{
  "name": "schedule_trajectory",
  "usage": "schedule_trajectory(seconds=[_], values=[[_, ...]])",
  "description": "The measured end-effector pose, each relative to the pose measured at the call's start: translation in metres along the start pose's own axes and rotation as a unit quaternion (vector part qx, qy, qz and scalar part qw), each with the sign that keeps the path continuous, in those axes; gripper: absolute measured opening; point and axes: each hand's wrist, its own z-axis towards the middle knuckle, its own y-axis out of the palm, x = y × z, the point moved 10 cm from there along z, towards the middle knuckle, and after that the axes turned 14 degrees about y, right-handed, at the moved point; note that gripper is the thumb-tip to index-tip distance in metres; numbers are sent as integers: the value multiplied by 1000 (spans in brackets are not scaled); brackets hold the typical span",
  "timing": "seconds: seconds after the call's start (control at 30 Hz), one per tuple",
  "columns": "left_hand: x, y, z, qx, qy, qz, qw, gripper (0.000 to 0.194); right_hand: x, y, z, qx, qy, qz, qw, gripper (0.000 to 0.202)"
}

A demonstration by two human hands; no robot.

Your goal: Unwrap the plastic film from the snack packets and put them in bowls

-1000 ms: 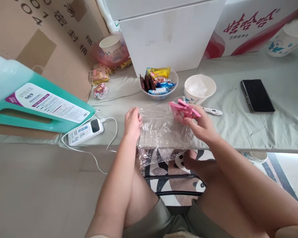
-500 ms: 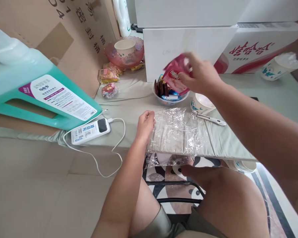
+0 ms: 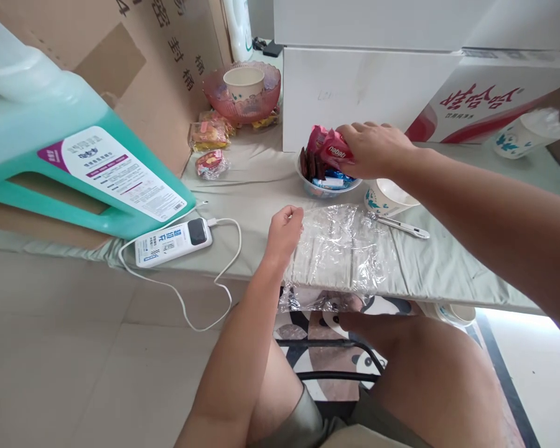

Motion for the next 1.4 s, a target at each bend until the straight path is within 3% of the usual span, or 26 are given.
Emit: schedule_trajectory(seconds=[0.17,0.3,0.37,0.43,0.53,0.6,0.67,0.73,0.83,0.93,1.0,1.07,1.13,1.23,1.33,1.4], values=[[-1,3,0,-8,6,7,1000,28,-19,27,-16,-5,-56,7,998,69],[-1,4,0,-5,8,20,1000,28,-24,47,-27,-43,-47,13,998,83],[0,4,0,-5,8,22,1000,28,-25,47,-28,-62,-34,26,997,84],[2,4,-1,-5,12,21,1000,28,-26,33,-31,-64,-23,40,997,85],[5,3,-3,-13,22,18,1000,28,-28,-11,-55,0,9,71,997,77],[6,5,-5,-34,15,6,999,28,-23,-46,-93,94,47,144,984,52],[6,8,-8,-63,-1,-20,998,28,-10,-57,-142,162,91,225,956,35],[7,14,-11,-102,-20,-55,993,29,9,-37,-187,185,139,283,931,28],[8,28,-19,-186,-49,-124,974,35,38,17,-227,172,203,345,900,38],[12,42,-31,-277,-67,-191,939,44,51,55,-231,134,204,398,884,65],[13,48,-40,-327,-81,-221,915,46,52,64,-223,99,183,450,869,80],[12,51,-46,-355,-97,-236,899,46,53,67,-215,55,183,512,837,82],[9,47,-40,-336,-100,-224,909,46,53,71,-211,2,213,556,803,61],[6,18,-8,-179,-40,-167,969,43,59,66,-213,-8,266,583,768,21],[12,-19,17,-9,53,-129,990,41,73,51,-220,58,296,595,745,16],[9,-23,21,3,61,-115,991,46,82,46,-224,87,313,584,744,16]])
